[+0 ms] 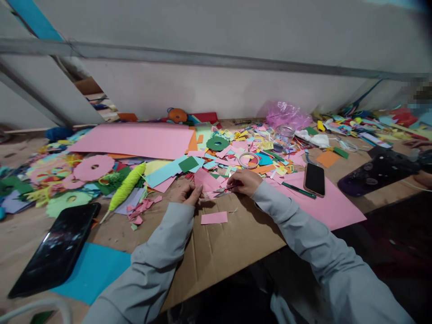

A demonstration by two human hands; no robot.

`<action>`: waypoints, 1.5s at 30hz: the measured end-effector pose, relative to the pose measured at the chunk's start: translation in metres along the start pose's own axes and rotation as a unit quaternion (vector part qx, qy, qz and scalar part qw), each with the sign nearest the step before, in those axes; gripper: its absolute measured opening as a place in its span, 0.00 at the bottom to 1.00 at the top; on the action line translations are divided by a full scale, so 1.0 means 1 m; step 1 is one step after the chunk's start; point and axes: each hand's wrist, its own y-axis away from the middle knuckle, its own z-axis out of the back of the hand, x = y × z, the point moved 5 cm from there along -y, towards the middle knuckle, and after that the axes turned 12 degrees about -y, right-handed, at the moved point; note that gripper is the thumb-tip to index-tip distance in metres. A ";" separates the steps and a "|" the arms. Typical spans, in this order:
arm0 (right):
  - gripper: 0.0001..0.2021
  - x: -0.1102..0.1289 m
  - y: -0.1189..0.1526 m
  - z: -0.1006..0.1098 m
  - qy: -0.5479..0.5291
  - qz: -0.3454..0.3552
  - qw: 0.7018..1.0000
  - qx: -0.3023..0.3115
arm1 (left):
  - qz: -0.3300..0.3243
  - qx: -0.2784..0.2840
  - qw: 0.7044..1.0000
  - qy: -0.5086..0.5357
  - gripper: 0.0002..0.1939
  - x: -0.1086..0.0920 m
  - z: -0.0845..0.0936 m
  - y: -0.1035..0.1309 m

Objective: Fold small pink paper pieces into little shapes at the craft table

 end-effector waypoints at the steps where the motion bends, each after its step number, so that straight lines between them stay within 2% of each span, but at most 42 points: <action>1: 0.10 0.000 0.000 -0.001 0.002 -0.001 1.000 0.006 | 0.005 -0.003 1.000 0.003 0.17 0.000 -0.001 0.001; 4: 0.12 0.001 -0.001 -0.003 0.024 -0.015 1.000 0.009 | 0.005 -0.005 1.000 0.010 0.17 -0.001 -0.003 0.002; 7: 0.08 0.001 0.000 -0.003 0.041 -0.019 0.999 0.001 | 0.005 -0.004 1.000 0.015 0.17 0.000 -0.004 0.002; 10: 0.04 0.003 0.002 0.002 0.015 -0.007 0.999 -0.044 | 0.014 -0.007 1.000 0.016 0.16 0.005 -0.003 0.000; 14: 0.03 0.001 0.008 0.015 -0.104 -0.027 0.978 -0.179 | 0.012 -0.014 1.000 0.011 0.15 0.010 -0.001 -0.001; 16: 0.04 -0.002 0.010 0.014 -0.235 -0.061 0.950 -0.198 | 0.028 -0.014 0.999 0.031 0.15 0.012 -0.002 -0.001; 18: 0.07 -0.002 0.010 0.007 -0.369 -0.089 0.908 -0.176 | 0.050 -0.012 0.997 0.055 0.16 0.013 -0.004 -0.001; 20: 0.10 0.002 0.010 0.001 -0.447 -0.099 0.875 -0.158 | 0.068 -0.013 0.995 0.071 0.16 0.013 -0.005 0.000; 23: 0.15 0.013 0.010 -0.002 -0.480 -0.085 0.860 -0.153 | 0.082 -0.022 0.993 0.078 0.16 0.014 -0.004 0.000; 28: 0.17 0.029 0.013 -0.012 -0.481 -0.069 0.868 -0.099 | 0.074 -0.024 0.993 0.088 0.15 0.016 -0.001 -0.003; 31: 0.19 0.031 0.015 -0.019 -0.461 -0.079 0.880 -0.080 | 0.061 -0.025 0.995 0.081 0.14 0.015 0.001 -0.004; 35: 0.21 0.033 0.014 -0.025 -0.458 -0.090 0.883 -0.056 | 0.057 -0.023 0.995 0.080 0.14 0.012 -0.001 -0.002; 40: 0.23 0.037 0.013 -0.027 -0.455 -0.083 0.884 -0.065 | 0.043 0.009 0.996 0.074 0.15 0.009 -0.007 -0.001; 45: 0.22 0.037 0.014 -0.029 -0.446 -0.081 0.888 -0.071 | 0.057 0.023 0.995 0.076 0.16 0.015 -0.009 -0.003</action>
